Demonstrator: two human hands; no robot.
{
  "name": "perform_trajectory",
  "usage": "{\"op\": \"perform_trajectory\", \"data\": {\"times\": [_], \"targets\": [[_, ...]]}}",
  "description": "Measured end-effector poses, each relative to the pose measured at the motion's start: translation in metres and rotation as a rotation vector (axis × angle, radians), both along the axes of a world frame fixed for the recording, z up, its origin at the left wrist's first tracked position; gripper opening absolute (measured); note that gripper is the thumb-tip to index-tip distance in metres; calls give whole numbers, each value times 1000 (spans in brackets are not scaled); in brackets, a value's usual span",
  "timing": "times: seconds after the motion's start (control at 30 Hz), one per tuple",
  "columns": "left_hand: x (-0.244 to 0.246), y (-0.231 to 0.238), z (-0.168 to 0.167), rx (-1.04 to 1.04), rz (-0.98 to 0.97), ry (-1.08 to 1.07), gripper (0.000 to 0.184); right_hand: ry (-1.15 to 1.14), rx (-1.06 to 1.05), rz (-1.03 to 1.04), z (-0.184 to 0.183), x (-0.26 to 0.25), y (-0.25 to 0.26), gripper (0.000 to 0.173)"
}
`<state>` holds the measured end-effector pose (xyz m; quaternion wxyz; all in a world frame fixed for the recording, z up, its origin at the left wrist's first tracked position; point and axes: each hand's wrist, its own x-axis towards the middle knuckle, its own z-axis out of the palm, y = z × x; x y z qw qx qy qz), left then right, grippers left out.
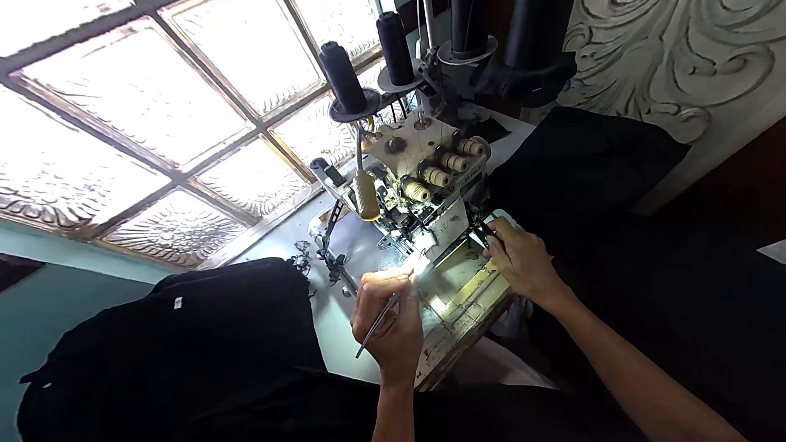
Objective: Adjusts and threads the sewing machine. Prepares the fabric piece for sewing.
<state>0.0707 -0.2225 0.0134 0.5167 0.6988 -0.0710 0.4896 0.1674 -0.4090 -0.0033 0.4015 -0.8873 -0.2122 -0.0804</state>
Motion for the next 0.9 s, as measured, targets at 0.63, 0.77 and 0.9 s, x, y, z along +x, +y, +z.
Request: {"op": "perform_trajectory", "data": {"times": [0.63,0.77,0.9], "targets": [[-1,-5,0,-2,-30,22,11,-383,-262,85,25,-23,42,20],[-2,-6,0,6,-46,34,10,-384,-262,104,24,-21,42,21],[-5,-7,-1,-2,-47,38,9,-371,-252,54,21,-20,42,21]]}}
